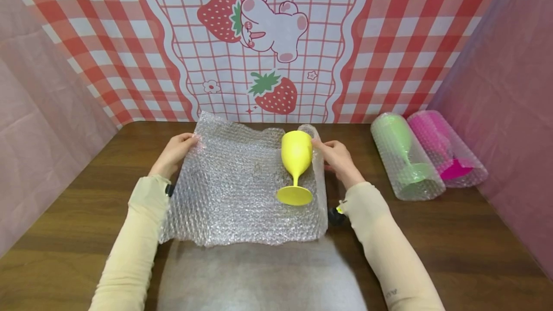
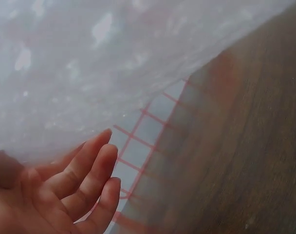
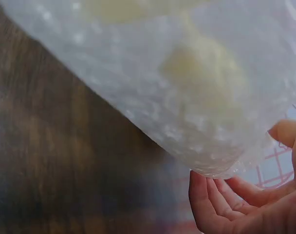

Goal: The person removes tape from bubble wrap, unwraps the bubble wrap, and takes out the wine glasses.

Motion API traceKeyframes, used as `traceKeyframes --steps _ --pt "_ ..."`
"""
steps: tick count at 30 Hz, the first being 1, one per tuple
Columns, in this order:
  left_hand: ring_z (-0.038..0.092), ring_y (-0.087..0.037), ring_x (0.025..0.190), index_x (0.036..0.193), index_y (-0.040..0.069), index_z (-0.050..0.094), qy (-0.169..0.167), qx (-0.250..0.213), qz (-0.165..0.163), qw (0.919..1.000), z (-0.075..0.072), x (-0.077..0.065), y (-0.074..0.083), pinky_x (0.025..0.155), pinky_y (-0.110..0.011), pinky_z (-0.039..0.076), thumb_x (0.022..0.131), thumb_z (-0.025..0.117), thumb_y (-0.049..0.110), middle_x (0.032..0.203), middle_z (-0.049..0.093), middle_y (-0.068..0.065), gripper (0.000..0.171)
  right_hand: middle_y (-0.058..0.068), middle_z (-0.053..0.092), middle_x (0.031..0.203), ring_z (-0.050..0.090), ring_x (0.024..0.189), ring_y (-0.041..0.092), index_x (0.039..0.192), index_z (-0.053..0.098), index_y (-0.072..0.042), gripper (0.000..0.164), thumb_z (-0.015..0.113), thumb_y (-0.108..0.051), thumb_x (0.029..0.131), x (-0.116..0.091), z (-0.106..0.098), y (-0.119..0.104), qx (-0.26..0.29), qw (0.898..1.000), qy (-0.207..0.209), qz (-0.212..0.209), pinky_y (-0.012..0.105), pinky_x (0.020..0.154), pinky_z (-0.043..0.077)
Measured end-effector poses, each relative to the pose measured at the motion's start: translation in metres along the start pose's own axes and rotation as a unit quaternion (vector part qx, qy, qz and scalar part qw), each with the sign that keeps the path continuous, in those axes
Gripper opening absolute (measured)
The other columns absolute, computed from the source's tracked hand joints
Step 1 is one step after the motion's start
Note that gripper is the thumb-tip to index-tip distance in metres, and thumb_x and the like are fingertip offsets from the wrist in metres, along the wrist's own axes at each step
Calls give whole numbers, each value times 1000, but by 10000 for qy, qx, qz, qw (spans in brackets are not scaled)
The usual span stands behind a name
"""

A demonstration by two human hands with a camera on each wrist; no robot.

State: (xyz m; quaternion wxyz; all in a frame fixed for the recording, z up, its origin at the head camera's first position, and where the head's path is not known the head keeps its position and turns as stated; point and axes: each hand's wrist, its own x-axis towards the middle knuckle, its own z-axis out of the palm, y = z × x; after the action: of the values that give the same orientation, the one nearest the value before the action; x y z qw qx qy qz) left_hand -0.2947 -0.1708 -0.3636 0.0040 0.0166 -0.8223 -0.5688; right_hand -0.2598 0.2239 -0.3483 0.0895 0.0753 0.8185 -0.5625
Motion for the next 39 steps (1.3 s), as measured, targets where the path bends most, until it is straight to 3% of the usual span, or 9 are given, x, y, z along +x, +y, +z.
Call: traceKeyframes --steps 5,11,15,19,23,28,34,39 --pt "48 -8 74 111 -9 54 30 -87 36 10000 0 0 -2 65 -19 43 93 47 21 98 54 -10 36 5 49 91 54 72 6 132 30 9 68 38 -45 92 1 -2 5 269 9994 225 21 20 64 51" --pt "47 -7 70 108 -10 55 111 -114 75 9998 -2 0 -4 62 -18 42 92 48 20 89 53 -5 34 -7 50 66 51 56 1 105 45 2 44 30 -38 96 0 -4 8 607 9974 379 -110 18 52 47" --pt "46 -7 69 108 -10 55 126 -81 -28 9999 -4 -1 -7 62 -19 41 93 47 19 86 52 -2 33 -7 54 67 55 59 2 99 47 2 38 28 -32 97 -1 -3 9 1086 9938 221 -138 19 57 50" --pt "47 -10 74 113 -10 53 93 46 -123 9999 -6 -2 -10 65 -20 42 93 46 20 97 54 -10 36 -7 58 66 58 61 3 101 47 4 41 23 -29 98 -1 -4 12 1320 9912 111 -58 19 59 51" --pt "47 -14 84 117 -10 51 30 217 -229 9995 -9 -3 -14 69 -21 42 93 45 21 113 53 -19 39 -3 55 75 53 60 0 114 47 11 50 22 -29 98 -1 -4 15 815 9959 383 13 16 59 49" --pt "47 -16 86 114 -10 52 -37 392 -314 9987 -13 -3 -21 70 -22 41 93 46 20 110 53 -18 38 13 50 100 49 64 0 129 38 14 54 22 -28 98 1 -6 19 142 9983 558 107 14 61 46" --pt "45 -14 82 111 -10 53 -24 479 -350 9982 -14 -2 -27 68 -22 40 92 48 18 101 54 -13 35 17 50 105 49 64 3 126 41 15 53 23 -27 97 3 -9 24 -197 9978 630 102 17 60 46" --pt "45 -13 83 113 -11 53 49 516 -321 9981 -15 -2 -27 69 -21 39 91 48 17 104 54 -15 35 20 50 107 49 66 7 121 45 17 52 25 -24 96 4 -10 27 -384 9964 745 142 17 59 45"
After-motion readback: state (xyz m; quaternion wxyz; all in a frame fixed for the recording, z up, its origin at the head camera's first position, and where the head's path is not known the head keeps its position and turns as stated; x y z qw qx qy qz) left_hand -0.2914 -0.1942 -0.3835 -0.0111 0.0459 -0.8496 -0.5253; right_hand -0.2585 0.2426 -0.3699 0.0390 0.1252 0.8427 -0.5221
